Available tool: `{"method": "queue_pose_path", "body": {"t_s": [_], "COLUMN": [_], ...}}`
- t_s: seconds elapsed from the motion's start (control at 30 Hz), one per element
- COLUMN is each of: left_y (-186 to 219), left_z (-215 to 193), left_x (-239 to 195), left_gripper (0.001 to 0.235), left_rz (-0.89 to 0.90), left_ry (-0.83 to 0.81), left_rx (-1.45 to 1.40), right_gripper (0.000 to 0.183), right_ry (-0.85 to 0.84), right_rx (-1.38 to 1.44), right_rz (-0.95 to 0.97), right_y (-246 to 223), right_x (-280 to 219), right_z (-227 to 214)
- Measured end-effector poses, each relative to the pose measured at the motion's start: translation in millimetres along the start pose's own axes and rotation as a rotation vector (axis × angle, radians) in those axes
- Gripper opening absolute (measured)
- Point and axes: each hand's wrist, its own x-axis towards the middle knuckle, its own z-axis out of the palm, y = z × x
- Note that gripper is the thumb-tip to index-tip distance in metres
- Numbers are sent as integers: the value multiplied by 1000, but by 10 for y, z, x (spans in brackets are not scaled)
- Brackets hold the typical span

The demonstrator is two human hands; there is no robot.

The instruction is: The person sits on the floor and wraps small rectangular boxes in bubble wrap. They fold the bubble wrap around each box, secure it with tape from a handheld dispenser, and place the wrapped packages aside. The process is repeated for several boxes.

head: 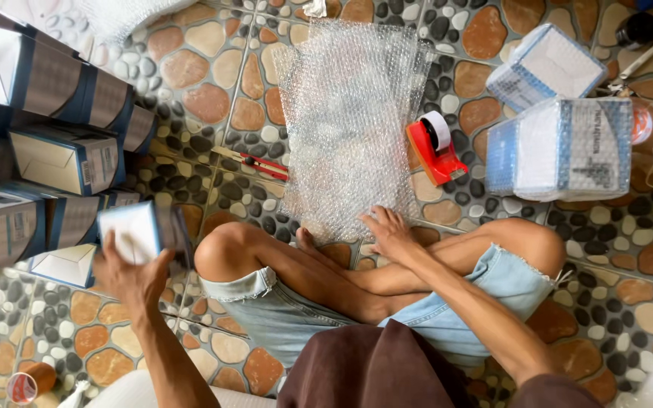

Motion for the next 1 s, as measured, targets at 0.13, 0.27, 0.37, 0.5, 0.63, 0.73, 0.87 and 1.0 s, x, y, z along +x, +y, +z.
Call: {"method": "queue_pose_path", "body": {"t_s": [0.13, 0.27, 0.37, 0.5, 0.63, 0.73, 0.87, 1.0], "left_y": [812, 1915, 2305, 2713, 2754, 2729, 2774, 2765], "left_z": [120, 610, 1455, 2141, 2637, 2748, 2602, 2485], "left_x": [291, 282, 268, 76, 98, 104, 85, 98], "left_gripper": [109, 112, 123, 131, 136, 137, 131, 129], "left_rz": [562, 921, 1111, 1158, 1142, 1146, 1099, 1058], "left_ry": [151, -62, -202, -435, -521, -492, -556, -571], "left_rx": [200, 36, 87, 165, 211, 294, 289, 246], "right_gripper": [55, 7, 12, 21, 22, 19, 18, 18], "right_ry": [64, 368, 339, 259, 223, 295, 265, 224], "right_rx": [71, -26, -82, 5, 58, 109, 165, 171], "right_rz": [3, -98, -67, 7, 57, 35, 26, 17], "right_y": [-15, -37, 18, 81, 106, 113, 76, 35], "right_x": [95, 92, 74, 42, 61, 47, 29, 41], "right_z": [-125, -110, 92, 213, 303, 323, 157, 44]}}
